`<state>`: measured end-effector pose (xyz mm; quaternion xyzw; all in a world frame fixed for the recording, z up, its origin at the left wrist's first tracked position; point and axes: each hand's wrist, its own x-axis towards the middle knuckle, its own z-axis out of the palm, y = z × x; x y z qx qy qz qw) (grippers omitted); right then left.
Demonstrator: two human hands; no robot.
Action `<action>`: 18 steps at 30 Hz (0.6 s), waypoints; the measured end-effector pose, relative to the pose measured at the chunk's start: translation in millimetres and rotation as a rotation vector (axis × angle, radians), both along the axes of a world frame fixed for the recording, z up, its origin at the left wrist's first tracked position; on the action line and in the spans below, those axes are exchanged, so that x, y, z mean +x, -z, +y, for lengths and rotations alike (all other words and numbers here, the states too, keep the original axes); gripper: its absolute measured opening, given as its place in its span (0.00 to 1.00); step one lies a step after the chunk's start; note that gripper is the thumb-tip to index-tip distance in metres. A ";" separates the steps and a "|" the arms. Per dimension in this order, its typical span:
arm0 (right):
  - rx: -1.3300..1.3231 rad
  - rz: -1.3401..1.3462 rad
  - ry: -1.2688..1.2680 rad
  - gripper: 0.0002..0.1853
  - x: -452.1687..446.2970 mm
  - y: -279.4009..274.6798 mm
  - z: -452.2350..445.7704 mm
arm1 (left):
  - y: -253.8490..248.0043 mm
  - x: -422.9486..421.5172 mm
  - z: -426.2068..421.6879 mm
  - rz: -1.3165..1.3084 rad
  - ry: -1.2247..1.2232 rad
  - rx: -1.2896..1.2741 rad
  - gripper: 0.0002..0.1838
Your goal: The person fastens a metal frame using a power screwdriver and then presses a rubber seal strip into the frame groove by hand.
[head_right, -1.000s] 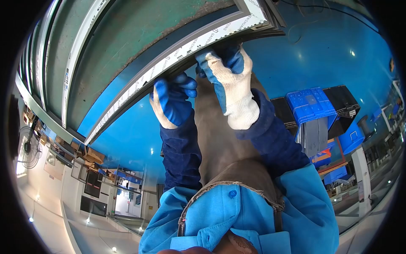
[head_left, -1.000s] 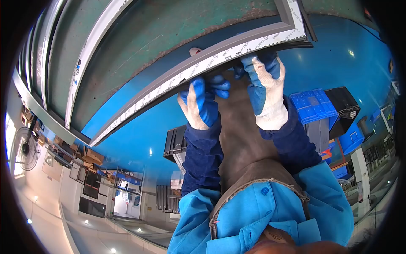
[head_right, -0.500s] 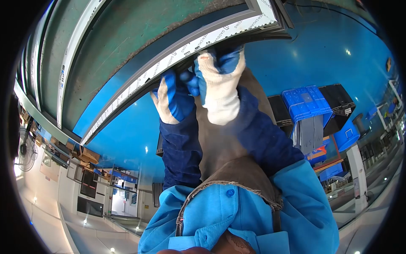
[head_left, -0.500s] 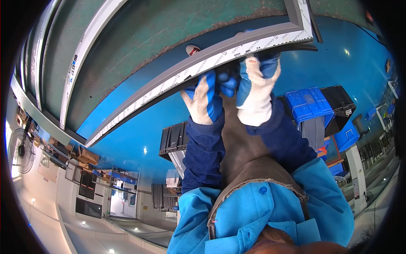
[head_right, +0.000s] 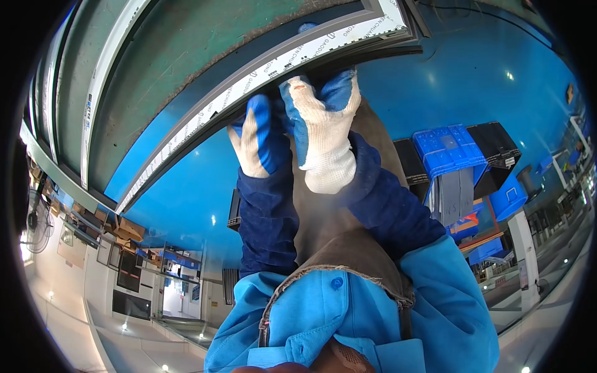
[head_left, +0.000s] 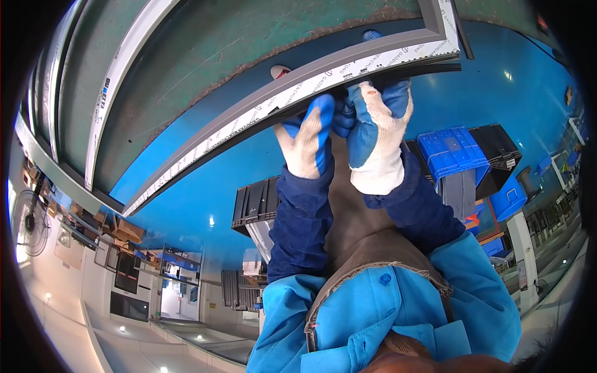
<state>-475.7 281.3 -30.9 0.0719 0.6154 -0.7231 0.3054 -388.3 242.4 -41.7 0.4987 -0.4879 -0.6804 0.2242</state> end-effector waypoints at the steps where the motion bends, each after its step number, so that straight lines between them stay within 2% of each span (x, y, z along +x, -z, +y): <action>1: 0.015 0.024 0.000 0.10 -0.2 0.9 -0.1 | 2.3 -1.0 0.4 -0.041 0.020 -0.058 0.10; 7: 0.228 0.377 0.007 0.09 7.4 26.3 -2.9 | 9.4 -4.0 2.6 -0.260 0.159 -0.398 0.12; 11: 0.033 0.445 0.003 0.12 -5.5 14.4 -13.3 | 6.2 -1.2 3.1 -0.270 0.197 -0.432 0.12; 15: -0.170 -0.232 0.021 0.13 -18.8 -9.5 -5.8 | 8.1 1.6 3.0 -0.286 0.248 -0.474 0.13; 16: -0.163 -0.228 0.029 0.13 -17.0 -3.8 -4.3 | 9.8 1.5 4.1 -0.317 0.277 -0.527 0.14; 18: -0.095 0.036 0.033 0.14 -5.8 20.9 -7.8 | 11.6 0.4 3.5 -0.403 0.337 -0.647 0.14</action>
